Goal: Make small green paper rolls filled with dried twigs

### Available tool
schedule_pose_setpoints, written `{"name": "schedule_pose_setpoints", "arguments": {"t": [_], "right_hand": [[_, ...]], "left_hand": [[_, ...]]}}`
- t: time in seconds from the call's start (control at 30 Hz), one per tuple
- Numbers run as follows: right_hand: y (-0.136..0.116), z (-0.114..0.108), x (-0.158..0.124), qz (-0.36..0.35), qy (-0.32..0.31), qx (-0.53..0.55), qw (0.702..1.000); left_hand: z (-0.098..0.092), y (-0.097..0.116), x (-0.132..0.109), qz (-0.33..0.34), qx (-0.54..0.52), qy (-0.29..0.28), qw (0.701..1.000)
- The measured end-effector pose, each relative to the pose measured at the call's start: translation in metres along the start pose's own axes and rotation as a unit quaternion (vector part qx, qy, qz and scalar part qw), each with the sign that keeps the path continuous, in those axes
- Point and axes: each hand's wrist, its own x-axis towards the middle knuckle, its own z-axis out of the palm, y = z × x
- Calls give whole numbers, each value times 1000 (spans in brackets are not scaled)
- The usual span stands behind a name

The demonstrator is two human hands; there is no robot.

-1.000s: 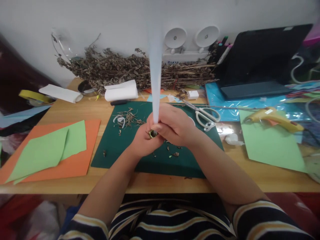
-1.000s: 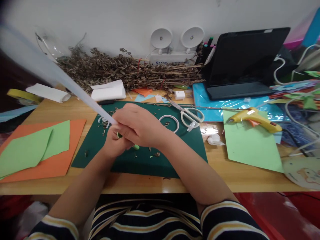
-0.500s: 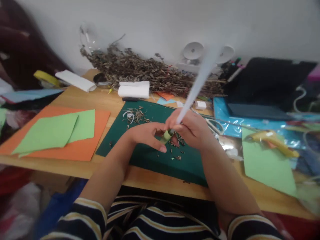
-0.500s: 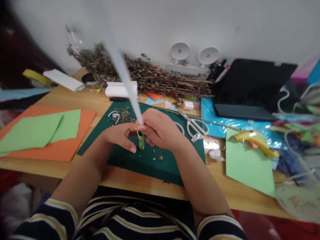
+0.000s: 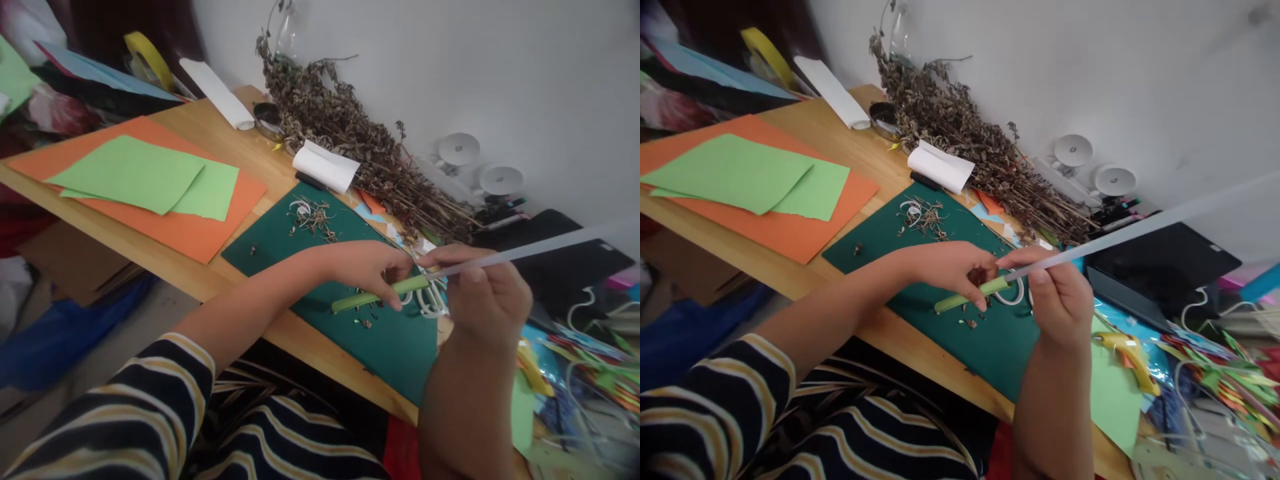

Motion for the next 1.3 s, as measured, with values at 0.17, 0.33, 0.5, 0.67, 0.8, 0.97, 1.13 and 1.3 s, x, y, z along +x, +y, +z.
{"name": "schedule_pose_setpoints", "arguments": {"t": [0.17, 0.33, 0.5, 0.67, 0.8, 0.97, 1.13, 1.3], "right_hand": [[-3, 2, -1, 6, 67, 84, 994], [14, 2, 1, 23, 107, 161, 981], [43, 6, -1, 81, 137, 215, 964], [66, 14, -11, 174, 118, 272, 939], [72, 21, -15, 276, 118, 322, 898], [74, 27, -14, 349, 113, 353, 861], [76, 27, -14, 379, 120, 360, 844], [67, 26, -10, 359, 135, 358, 851]], "left_hand": [[4, -3, 2, 12, -13, 46, 999], [13, -4, 4, 10, -61, 72, 995], [29, -8, 8, -68, -250, 67, 964], [39, -13, 13, -160, -457, 29, 874], [39, -15, 16, -233, -508, 18, 829], [40, -17, 19, -268, -511, 51, 815], [43, -17, 21, -276, -506, 73, 814], [44, -15, 21, -262, -496, 107, 821]]}}
